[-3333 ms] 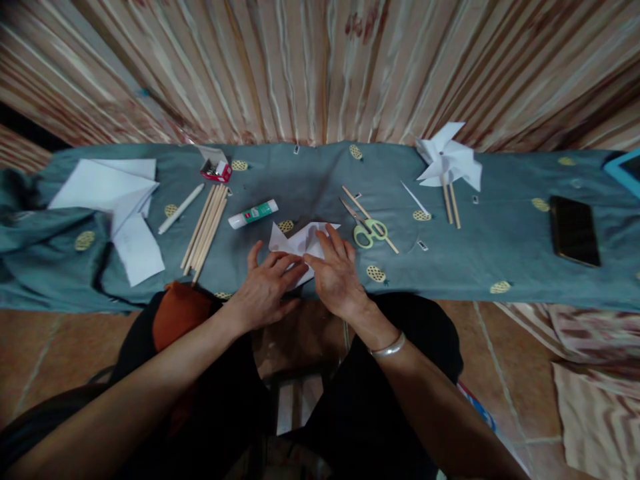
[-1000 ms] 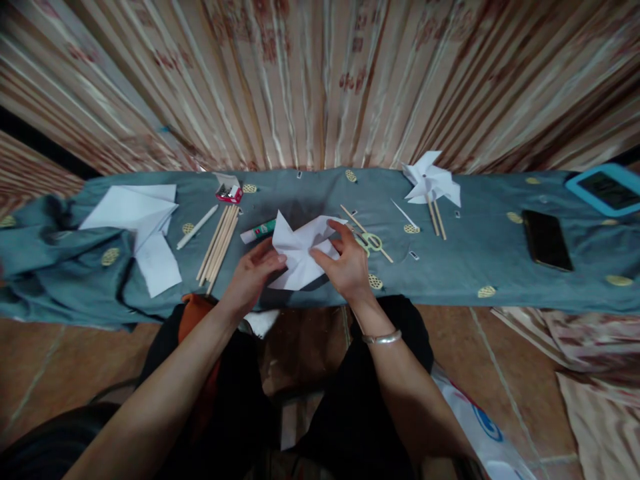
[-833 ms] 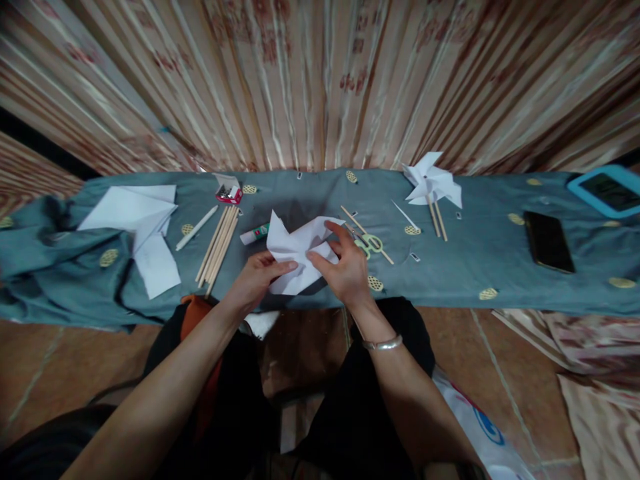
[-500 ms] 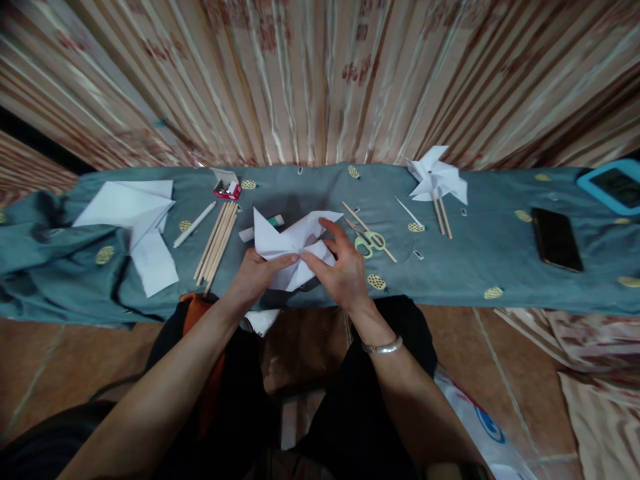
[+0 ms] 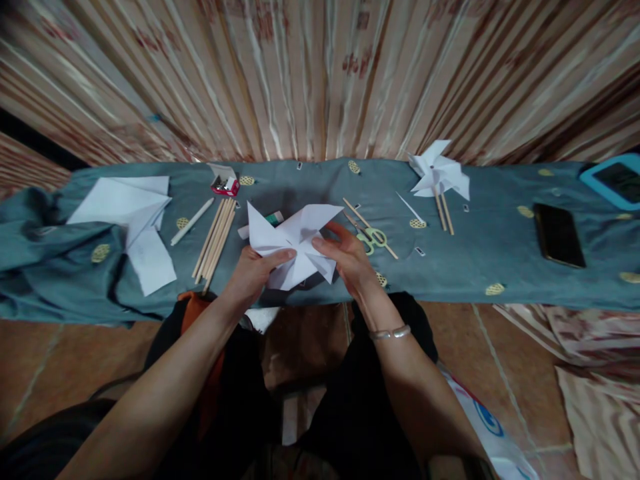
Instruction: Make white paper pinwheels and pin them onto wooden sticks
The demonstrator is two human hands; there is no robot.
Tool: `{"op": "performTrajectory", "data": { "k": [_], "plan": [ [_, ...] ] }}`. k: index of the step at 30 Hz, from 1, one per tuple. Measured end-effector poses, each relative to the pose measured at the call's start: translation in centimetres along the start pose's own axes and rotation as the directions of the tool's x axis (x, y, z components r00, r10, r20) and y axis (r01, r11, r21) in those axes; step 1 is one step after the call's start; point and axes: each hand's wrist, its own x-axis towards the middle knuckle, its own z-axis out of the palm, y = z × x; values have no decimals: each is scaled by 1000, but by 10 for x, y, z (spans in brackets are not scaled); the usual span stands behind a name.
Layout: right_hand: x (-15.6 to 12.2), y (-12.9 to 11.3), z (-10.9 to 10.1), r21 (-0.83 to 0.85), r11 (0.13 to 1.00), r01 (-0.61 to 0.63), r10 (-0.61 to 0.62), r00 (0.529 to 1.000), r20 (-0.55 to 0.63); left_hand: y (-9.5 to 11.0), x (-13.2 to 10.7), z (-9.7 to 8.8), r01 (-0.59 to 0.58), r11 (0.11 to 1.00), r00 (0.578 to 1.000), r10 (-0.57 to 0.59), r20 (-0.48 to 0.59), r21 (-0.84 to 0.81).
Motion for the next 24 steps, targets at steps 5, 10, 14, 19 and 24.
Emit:
{"op": "performTrajectory", "data": {
  "k": [5,10,14,19,24],
  "plan": [
    [3,6,-1,-60,998,21,-19,1000,23,-3,1,-2,-12,999,1000,11,17,33],
    [3,9,1,-76,995,60,-59,998,9,-3,3,-3,-22,997,1000,22,2,69],
    [1,8,3,-95,993,76,-74,997,21,-2,2,0,-20,998,1000,21,-13,54],
    [-1,8,3,-124,989,86,-82,996,32,-2,1,2,-18,999,999,19,-28,39],
    [-1,7,3,-130,987,96,-92,995,31,0,-1,4,-13,1000,999,14,-33,28]
  ]
}}
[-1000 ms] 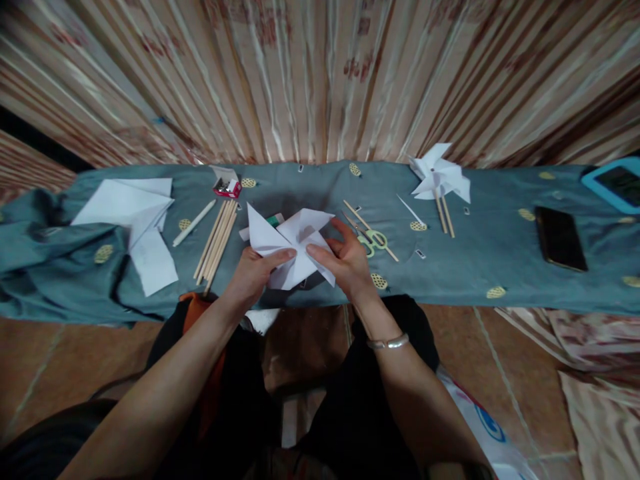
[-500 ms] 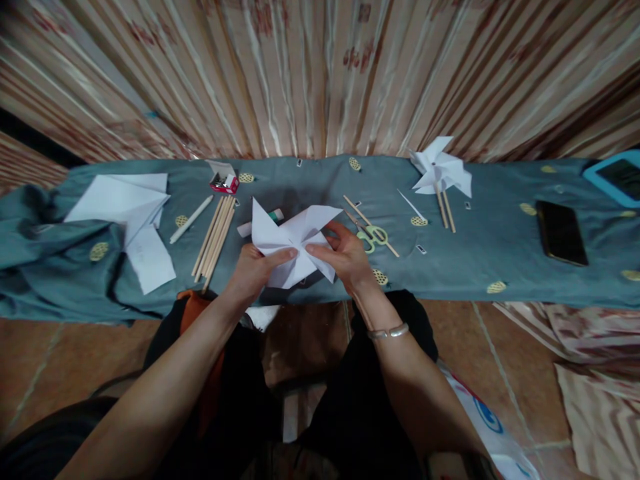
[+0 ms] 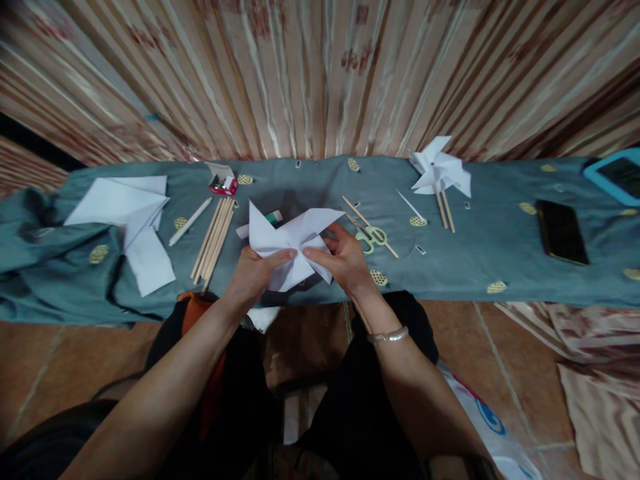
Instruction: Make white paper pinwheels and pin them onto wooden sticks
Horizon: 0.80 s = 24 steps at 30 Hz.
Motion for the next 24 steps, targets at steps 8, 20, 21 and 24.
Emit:
{"op": "performTrajectory", "data": {
  "k": [8,20,21,24],
  "plan": [
    [-1,-3,2,-2,1000,-14,14,1000,22,1,-4,1,4,1000,1000,-4,18,15],
    [1,-9,-1,280,960,-7,38,994,-104,15,-18,0,0,992,993,-15,-120,-130],
    [2,-9,-1,290,957,-9,45,992,-119,20,-19,0,0,989,992,-19,-126,-148],
    [6,-7,-2,297,955,2,45,987,-152,37,-18,2,-33,980,991,7,-134,-194]
  ]
}}
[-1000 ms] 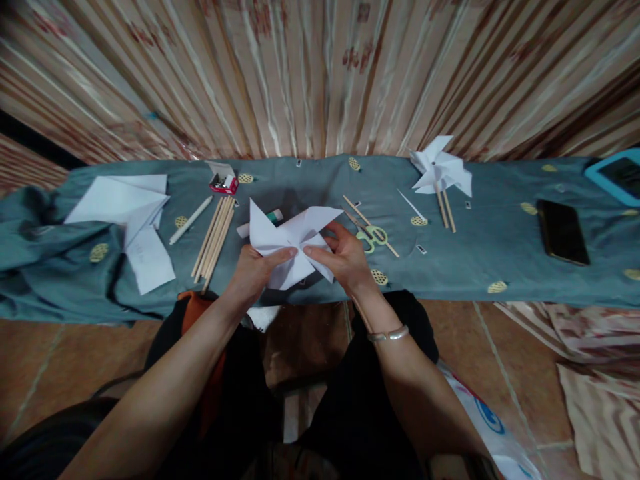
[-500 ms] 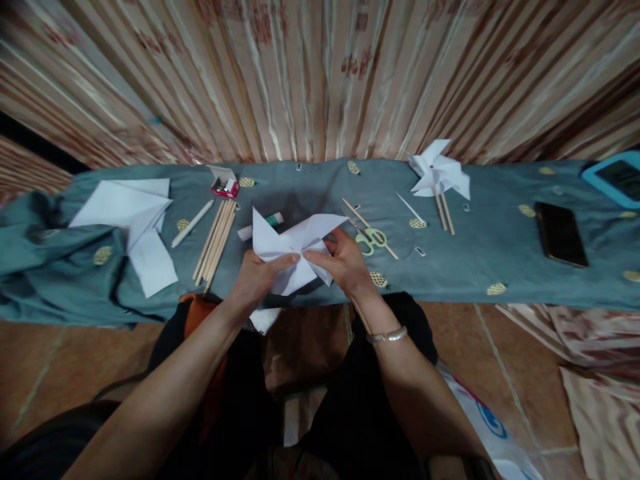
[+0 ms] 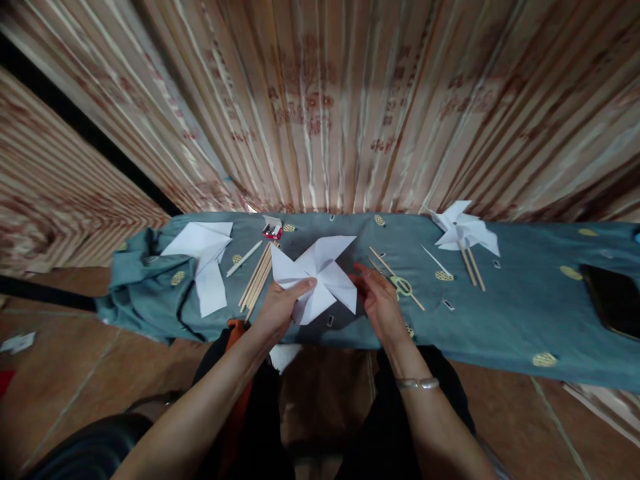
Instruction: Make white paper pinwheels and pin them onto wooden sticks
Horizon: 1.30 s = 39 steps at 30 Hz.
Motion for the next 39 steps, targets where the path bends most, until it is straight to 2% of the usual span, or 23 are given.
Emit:
{"op": "performTrajectory", "data": {
  "k": [4,7,10,13,14,16,18,21,25,29,32,35,39],
  "plan": [
    [5,8,-1,-32,999,25,-26,999,-36,19,11,11,-61,995,996,66,66,-82],
    [10,18,-3,-191,981,32,-41,998,-42,24,22,13,-95,978,992,108,65,-187],
    [15,27,0,-352,929,114,-106,994,41,30,33,-1,-133,957,991,136,-8,-257],
    [24,26,17,-490,849,199,-117,974,193,50,44,-30,-212,939,971,170,-169,-271],
    [29,23,26,-563,787,253,-107,954,278,59,47,-41,-272,927,948,212,-236,-260],
    [44,15,52,-687,595,417,-68,878,474,78,53,-61,-368,899,902,283,-327,-237],
    [66,7,83,-718,401,569,-46,795,605,94,57,-77,-442,871,839,316,-442,-216],
    [105,5,132,-698,64,713,-61,701,711,106,59,-93,-477,857,784,314,-536,-196],
    [145,20,180,-667,-39,744,-49,665,745,110,58,-105,-499,850,759,333,-560,-170],
    [164,33,203,-650,-99,753,-21,652,758,111,57,-110,-520,838,757,361,-544,-167],
    [172,30,204,-670,-123,732,-34,671,740,111,55,-109,-506,842,777,349,-524,-189],
    [174,23,189,-722,-130,680,-45,723,689,110,53,-107,-494,849,795,354,-493,-187],
    [162,24,155,-784,-128,608,-3,790,613,107,51,-105,-469,864,819,348,-457,-184]
  ]
}}
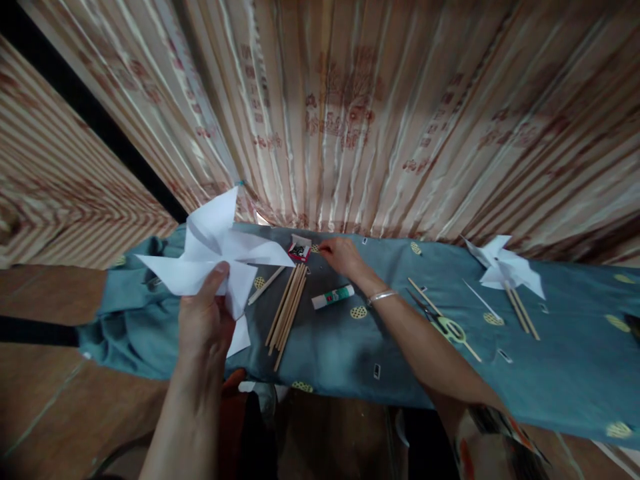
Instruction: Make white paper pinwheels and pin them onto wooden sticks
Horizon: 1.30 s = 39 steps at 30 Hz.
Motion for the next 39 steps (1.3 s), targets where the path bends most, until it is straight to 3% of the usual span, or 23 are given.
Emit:
{"op": "performTrajectory", "data": {
  "k": [5,12,15,18,19,21,22,24,26,31,34,39],
  "plan": [
    [-25,5,14,-10,998,-54,55,997,55,-6,-4,4,15,1000,999,-14,35,-20],
    [-21,-10,23,22,998,-56,55,997,45,-18,-9,9,38,996,996,-44,71,79],
    [-27,-8,19,102,993,-63,63,998,3,-23,-15,12,74,991,989,-88,118,114],
    [-52,1,4,229,970,-80,93,994,-50,-32,-24,15,120,978,977,-147,157,170],
    [-65,4,-3,301,950,-81,109,991,-76,-35,-28,17,132,972,971,-166,170,196],
    [-96,6,-22,666,744,-51,238,952,-193,-43,-36,19,153,954,957,-208,200,260],
    [-113,5,-33,757,653,-23,294,929,-226,-47,-40,19,162,942,948,-231,217,295],
    [-147,-5,-52,830,558,-4,377,892,-249,-55,-49,21,176,917,929,-274,247,358],
    [-177,-18,-67,851,525,6,392,886,-248,-61,-59,23,178,894,909,-310,279,411],
    [-216,-40,-69,782,622,35,338,889,-309,-74,-83,31,160,846,847,-383,369,509],
    [-224,-34,-59,706,705,69,282,885,-369,-80,-93,36,163,824,815,-423,397,543],
    [-227,-15,-49,583,808,81,273,826,-493,-89,-105,41,185,818,770,-465,437,545]
  ]
}}
